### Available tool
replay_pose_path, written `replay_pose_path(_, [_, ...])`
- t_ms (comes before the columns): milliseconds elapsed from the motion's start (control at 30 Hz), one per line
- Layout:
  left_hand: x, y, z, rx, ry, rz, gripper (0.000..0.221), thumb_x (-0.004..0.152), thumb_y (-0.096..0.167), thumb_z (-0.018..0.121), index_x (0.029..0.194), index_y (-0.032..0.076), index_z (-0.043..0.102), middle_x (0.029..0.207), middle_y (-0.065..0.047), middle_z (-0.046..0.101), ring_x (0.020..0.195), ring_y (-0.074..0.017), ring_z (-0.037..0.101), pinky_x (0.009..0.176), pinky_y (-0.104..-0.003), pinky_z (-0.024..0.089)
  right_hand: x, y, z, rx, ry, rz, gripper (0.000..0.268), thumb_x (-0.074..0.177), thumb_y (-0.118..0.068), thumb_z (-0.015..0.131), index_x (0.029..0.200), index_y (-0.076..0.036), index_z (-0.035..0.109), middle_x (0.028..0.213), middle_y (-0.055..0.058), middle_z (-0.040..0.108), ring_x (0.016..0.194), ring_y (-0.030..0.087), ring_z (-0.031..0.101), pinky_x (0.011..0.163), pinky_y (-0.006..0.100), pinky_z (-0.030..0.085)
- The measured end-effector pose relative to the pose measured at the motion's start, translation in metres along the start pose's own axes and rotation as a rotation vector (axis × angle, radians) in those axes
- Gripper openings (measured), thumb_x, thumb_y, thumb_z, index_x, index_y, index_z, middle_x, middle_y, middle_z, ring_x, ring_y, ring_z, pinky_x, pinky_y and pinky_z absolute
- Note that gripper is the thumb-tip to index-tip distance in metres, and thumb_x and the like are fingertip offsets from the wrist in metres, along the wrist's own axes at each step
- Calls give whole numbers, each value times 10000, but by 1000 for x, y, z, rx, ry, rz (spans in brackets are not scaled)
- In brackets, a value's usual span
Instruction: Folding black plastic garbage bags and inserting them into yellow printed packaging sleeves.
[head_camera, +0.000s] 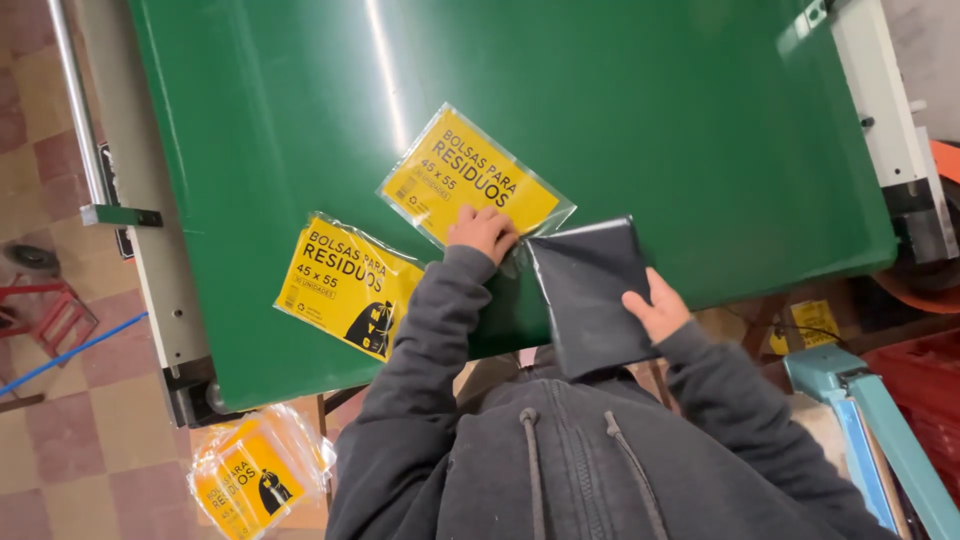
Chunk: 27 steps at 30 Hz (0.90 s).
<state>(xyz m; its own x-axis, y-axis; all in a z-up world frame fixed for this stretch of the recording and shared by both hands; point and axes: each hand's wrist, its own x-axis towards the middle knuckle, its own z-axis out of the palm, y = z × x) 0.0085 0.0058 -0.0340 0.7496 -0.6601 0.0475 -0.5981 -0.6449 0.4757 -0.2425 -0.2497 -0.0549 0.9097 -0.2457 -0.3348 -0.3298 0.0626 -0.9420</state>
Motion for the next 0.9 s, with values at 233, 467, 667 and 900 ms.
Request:
replay_pose_path(233, [-2,6,-8,-164,157,114,125,913,332,726,966,219,724,1093,42,688,1138,-296,568,905,-442,519,-5,-22,66,155,66,31,492,989,-119,602,1430,29,440,1280,108,627,1119,167,590,985,319,494])
replay_pose_path(467, [-1,28,18,-170,263,201,230,878,200,770,1082,109,716,1152,-43,706,1185,-303,611,1004,-412,527,45,-12,83,-398,-200,-165,601,982,-204,635,1461,44,370,1213,265,640,1111,341,635,971,408,498])
replay_pose_path(667, [-18,62,-55,-219,346,478,214,849,148,765,1037,94,678,1125,-81,687,1133,-296,650,981,-396,551,70,-32,79,-457,-194,-176,584,932,-259,668,1395,12,437,1077,241,700,971,347,692,854,423,542])
replay_pose_path(900, [-93,17,-52,-188,57,-456,285,946,319,702,994,78,557,873,-173,689,857,-402,668,746,-493,523,108,-116,92,-576,49,25,320,952,-378,679,1052,-76,717,812,88,737,673,194,692,695,366,555])
